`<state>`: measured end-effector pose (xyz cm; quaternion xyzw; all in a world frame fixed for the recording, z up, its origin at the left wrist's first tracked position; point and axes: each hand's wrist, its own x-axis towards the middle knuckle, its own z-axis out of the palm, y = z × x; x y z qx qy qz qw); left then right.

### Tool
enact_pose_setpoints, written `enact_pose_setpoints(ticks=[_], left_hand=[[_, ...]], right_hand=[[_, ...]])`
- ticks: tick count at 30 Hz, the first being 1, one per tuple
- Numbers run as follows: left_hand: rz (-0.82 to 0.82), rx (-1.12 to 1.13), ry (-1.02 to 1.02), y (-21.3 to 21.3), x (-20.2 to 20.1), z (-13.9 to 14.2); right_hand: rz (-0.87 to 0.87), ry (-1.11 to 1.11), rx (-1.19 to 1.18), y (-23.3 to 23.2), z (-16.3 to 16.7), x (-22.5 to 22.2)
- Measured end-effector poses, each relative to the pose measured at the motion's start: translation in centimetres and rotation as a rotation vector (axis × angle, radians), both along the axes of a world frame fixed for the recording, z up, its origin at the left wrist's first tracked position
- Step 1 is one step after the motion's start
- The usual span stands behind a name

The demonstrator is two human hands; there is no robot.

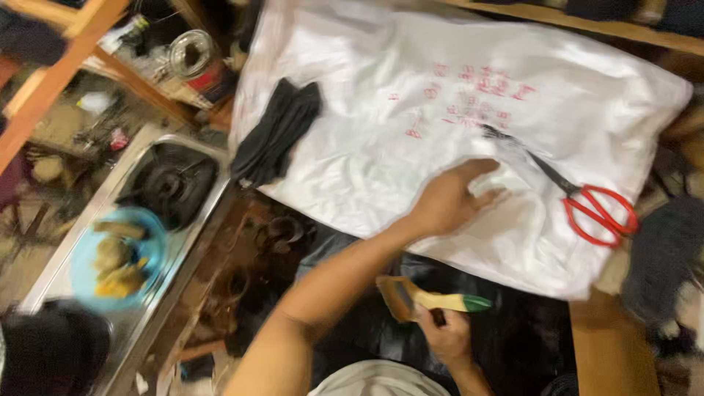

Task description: The person brushes black powder onto the tread side of rubber shoe soles using a wide bristle brush, holding each sole steady with the other hand. Treated soles are stacked on a white sack beside the work area, and the person continues with the next sole.

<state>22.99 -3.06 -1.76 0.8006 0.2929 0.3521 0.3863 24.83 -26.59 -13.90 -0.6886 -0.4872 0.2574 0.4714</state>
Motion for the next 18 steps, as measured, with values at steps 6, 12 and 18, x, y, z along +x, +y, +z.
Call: enact_pose_setpoints(ticks=[6, 12, 18], left_hand=[[0.565, 0.44, 0.24, 16.9, -16.2, -0.7], [0.72, -0.017, 0.535, 24.3, -23.6, -0.1], [0.628, 0.064, 0.655, 26.0, -24.2, 0.9]], right_hand=[[-0.033, 0.991, 0.123, -0.5, -1.1, 3.0], [0.045, 1.115, -0.024, 0.1, -1.6, 4.5], [-0.118, 1.401, -0.048, 0.5, -1.2, 1.4]])
